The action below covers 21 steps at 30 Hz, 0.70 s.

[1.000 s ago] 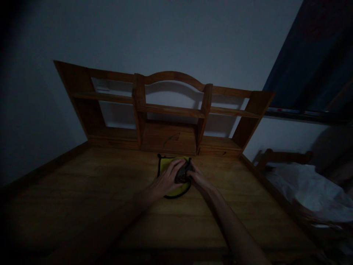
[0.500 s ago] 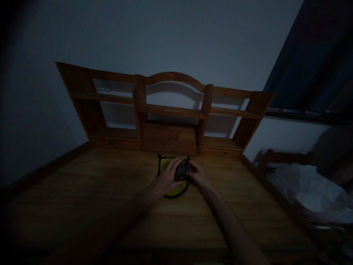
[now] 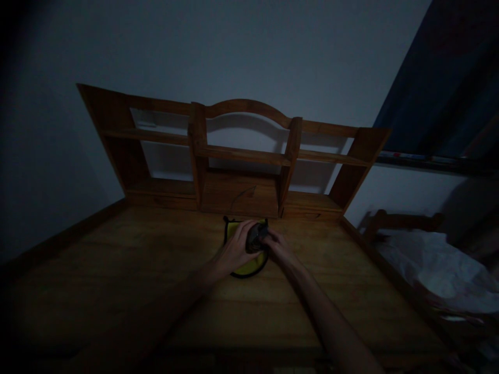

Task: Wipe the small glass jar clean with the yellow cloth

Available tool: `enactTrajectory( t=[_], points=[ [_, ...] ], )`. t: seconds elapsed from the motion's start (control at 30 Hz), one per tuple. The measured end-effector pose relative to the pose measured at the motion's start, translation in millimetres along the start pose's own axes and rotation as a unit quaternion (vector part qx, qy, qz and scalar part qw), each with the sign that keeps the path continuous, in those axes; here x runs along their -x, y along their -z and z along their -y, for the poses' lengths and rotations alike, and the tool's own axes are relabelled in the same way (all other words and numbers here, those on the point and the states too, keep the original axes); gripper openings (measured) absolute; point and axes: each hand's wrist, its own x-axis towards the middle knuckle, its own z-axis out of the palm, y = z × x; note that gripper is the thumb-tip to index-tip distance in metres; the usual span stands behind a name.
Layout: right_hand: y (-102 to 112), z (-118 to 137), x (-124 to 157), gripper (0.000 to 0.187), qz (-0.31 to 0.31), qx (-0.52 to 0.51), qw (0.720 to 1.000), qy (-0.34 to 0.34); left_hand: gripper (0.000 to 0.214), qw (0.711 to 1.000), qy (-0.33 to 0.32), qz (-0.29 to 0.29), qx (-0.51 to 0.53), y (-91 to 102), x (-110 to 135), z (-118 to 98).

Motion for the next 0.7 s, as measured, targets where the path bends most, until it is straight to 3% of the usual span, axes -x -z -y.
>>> enactTrajectory(
  t=[0.43, 0.7],
  points=[
    [2.8, 0.0, 0.7, 0.028, -0.035, 0.146, 0.987, 0.062, 0.082, 1.0, -0.012, 0.02, 0.007, -2.3, 0.9, 1.0],
    [5.1, -0.2, -0.2, 0.026, -0.026, 0.153, 0.985, 0.069, 0.083, 1.0, -0.016, 0.026, 0.001, -2.7, 1.2, 1.1]
  ],
)
